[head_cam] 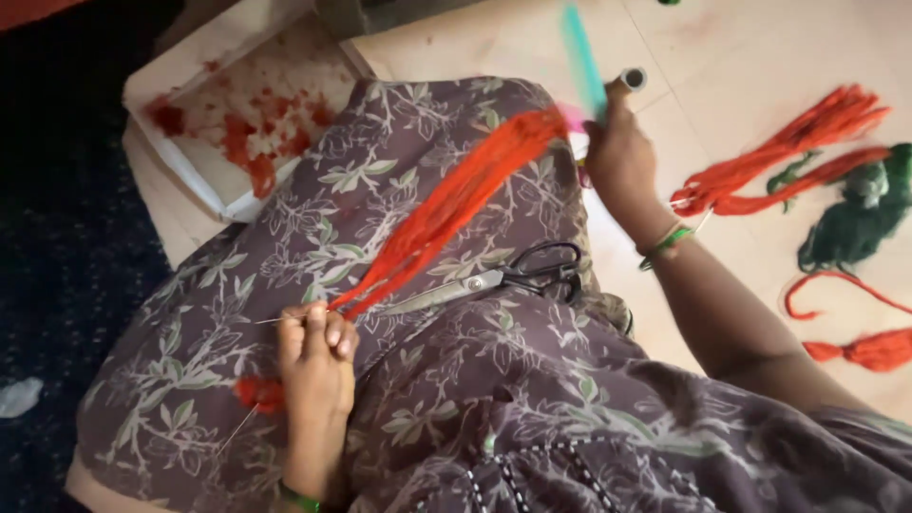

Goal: The person is seen manually attaching decorative tassels to the edge of a striped orange fabric using thread, a needle, and scissors.

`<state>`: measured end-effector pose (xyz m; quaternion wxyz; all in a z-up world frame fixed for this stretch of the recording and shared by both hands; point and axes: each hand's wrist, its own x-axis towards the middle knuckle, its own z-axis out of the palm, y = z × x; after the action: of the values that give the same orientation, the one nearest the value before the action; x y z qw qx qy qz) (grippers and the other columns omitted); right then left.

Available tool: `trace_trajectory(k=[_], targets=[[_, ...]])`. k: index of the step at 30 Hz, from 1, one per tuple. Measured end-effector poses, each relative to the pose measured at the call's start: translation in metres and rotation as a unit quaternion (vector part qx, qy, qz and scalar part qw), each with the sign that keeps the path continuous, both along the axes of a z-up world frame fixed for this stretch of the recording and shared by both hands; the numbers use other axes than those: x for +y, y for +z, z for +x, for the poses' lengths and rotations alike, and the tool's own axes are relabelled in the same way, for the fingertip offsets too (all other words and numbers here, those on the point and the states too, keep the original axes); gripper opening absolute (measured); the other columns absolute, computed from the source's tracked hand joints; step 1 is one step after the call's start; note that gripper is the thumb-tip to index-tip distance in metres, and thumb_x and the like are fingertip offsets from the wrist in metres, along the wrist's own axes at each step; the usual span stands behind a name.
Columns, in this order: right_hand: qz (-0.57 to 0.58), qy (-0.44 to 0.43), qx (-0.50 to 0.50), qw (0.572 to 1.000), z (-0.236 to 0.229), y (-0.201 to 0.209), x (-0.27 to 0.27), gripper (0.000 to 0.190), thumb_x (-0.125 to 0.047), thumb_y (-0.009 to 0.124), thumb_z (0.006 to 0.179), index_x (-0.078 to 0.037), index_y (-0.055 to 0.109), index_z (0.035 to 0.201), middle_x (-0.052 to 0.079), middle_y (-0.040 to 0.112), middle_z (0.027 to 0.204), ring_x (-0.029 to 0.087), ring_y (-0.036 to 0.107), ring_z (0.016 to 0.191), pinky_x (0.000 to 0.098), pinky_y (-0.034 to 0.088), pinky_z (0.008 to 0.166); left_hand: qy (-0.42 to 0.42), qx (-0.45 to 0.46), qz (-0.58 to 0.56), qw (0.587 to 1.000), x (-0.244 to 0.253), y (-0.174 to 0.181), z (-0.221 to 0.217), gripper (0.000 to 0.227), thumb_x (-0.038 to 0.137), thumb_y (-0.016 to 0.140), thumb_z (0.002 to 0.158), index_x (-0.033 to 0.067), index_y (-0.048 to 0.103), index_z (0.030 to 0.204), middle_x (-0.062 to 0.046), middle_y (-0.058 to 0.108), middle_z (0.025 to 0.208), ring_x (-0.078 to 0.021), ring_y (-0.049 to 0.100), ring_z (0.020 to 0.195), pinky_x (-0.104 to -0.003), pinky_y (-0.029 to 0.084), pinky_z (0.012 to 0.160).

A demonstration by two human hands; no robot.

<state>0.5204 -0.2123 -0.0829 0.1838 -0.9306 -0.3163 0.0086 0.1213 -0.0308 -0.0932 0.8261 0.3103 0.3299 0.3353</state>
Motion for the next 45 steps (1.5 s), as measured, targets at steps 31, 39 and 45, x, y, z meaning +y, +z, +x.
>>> trace_trajectory(k=[31,39,45], targets=[[-0.027,0.322,-0.102,0.941,-0.048,0.018,-0.021,0.034,-0.006,0.058,0.093,-0.006,0.058,0.127,0.025,0.067,0.090,0.045,0.071,0.082,0.0542,0.055,0.061,0.067,0.050,0.050,0.995,0.012,-0.005,-0.034,0.001,0.010,0.047,0.113,0.0086,0.046,0.113,-0.002,0.043,0.079,-0.0113,0.042,0.070,-0.027,0.039,0.062],[-0.040,0.181,-0.027,0.982,-0.061,0.002,-0.022,0.029,-0.010,0.065,0.091,-0.005,0.057,0.118,0.018,0.059,0.103,0.039,0.065,0.085,0.0489,0.054,0.061,0.059,0.042,0.038,0.997,0.006,-0.012,-0.029,0.003,0.011,0.047,0.113,0.0095,0.045,0.113,-0.002,0.043,0.080,-0.0109,0.042,0.070,-0.026,0.039,0.062],[0.031,0.148,-0.013,0.988,-0.019,0.005,-0.016,0.021,-0.011,0.065,0.095,-0.005,0.058,0.113,0.023,0.064,0.098,0.041,0.066,0.083,0.0493,0.053,0.063,0.068,0.029,0.059,0.995,-0.001,-0.012,-0.026,0.002,0.010,0.047,0.113,0.0086,0.046,0.112,-0.002,0.044,0.082,-0.0111,0.043,0.072,-0.027,0.039,0.063]])
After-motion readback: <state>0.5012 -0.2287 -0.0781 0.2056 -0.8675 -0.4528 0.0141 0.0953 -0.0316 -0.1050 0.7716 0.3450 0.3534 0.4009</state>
